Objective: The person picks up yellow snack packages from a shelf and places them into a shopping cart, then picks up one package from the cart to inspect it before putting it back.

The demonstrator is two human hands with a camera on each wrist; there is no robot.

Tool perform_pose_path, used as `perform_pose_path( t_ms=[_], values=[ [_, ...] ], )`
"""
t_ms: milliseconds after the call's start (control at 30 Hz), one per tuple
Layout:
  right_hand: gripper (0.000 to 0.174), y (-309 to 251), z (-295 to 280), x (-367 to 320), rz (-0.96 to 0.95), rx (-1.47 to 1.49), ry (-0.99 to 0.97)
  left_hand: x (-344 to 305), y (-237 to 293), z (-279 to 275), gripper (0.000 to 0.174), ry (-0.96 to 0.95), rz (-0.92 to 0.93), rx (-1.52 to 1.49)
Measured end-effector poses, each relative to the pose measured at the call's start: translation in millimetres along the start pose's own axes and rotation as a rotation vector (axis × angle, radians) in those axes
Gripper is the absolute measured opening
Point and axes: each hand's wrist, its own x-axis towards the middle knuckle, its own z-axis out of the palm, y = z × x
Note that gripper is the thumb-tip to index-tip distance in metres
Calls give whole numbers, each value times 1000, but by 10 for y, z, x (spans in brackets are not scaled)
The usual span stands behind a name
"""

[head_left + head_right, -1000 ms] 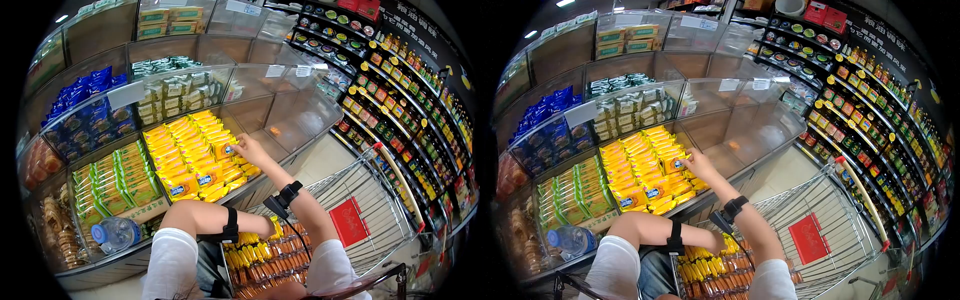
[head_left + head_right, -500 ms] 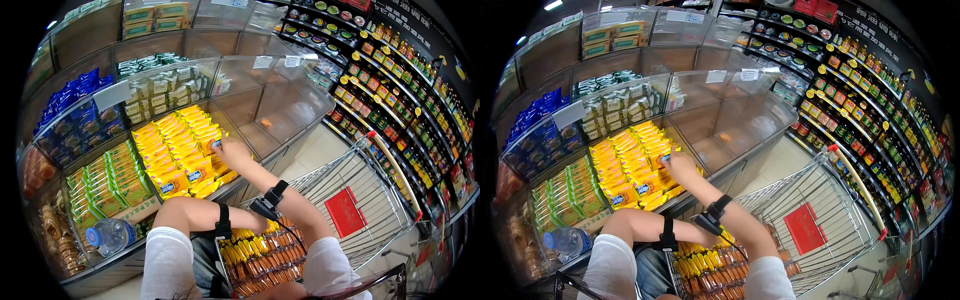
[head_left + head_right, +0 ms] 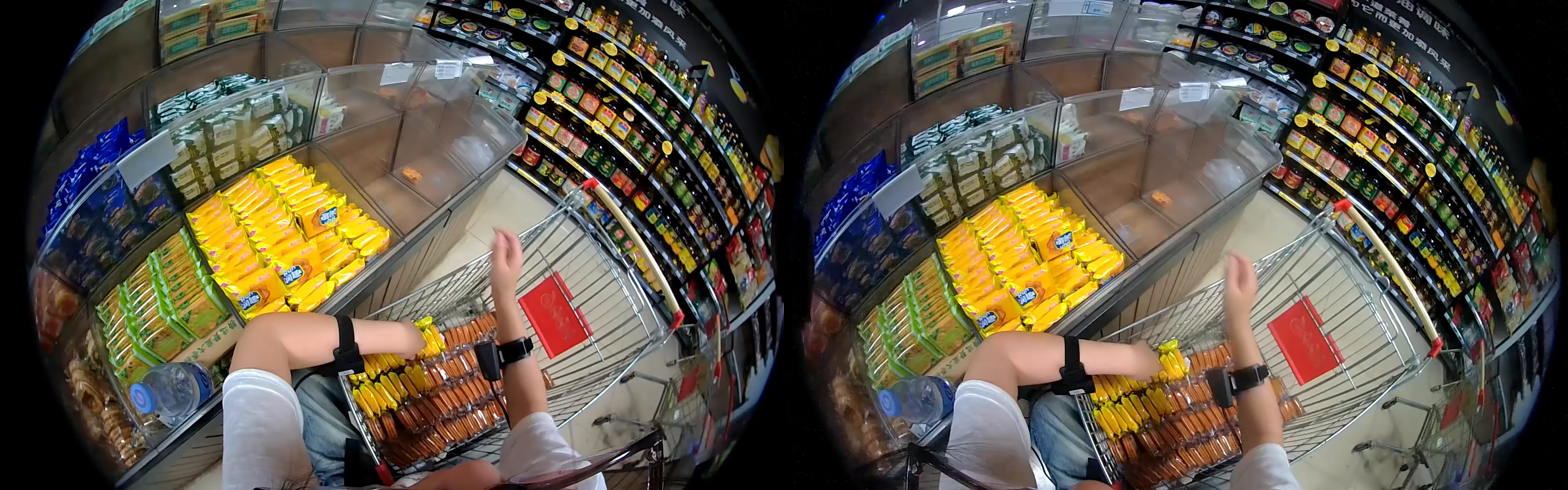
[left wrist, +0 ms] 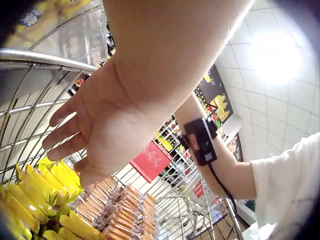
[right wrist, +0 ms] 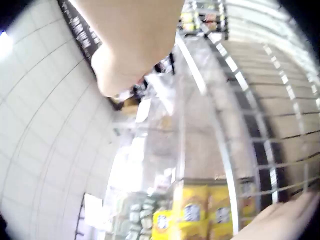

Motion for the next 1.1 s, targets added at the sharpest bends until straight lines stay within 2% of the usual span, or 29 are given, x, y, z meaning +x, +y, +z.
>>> perform_pose_path(
  t_ms=[33,67,133,167,200,267,300,367,500,700,767,833,1100],
  values=[
    [20,263,-256,-119,4,-102,40,40,10,41,25,88,-10,-18],
    [20,537,-425,-275,1,-199,66,101,-14,85,26,73,-30,-55],
    [19,921,-625,-717,90,-543,-444,-3,8,-9,26,63,-17,-45],
    [18,978,-607,-748,99,-440,-438,-61,6,-35,27,61,-15,-52],
    [21,1084,-614,-885,92,-499,-691,-76,7,-45,27,62,-10,-46],
    [37,1349,-579,-1172,25,-737,-1173,-93,14,-69,30,53,-25,-84],
    [37,1426,-556,-1316,30,-735,-1166,-109,19,-78,30,49,-21,-78],
    [54,1518,-494,-1519,391,-526,-1284,-149,22,-107,36,29,-36,-89],
    [66,1523,-401,-1640,404,-314,-1192,-216,29,-137,36,11,21,-2],
    [58,1519,-407,-1713,436,-450,-1097,-137,-49,-2,36,60,5,-73],
    [55,1487,-386,-1710,396,-492,-1082,-180,-46,-50,36,-25,-48,-27],
    [53,1449,-367,-1719,464,-518,-1092,-195,-22,-60,37,-34,-64,29],
    [48,1370,-387,-1735,469,-579,-1130,-163,-53,-43,39,-13,-85,-18]
  ],
)
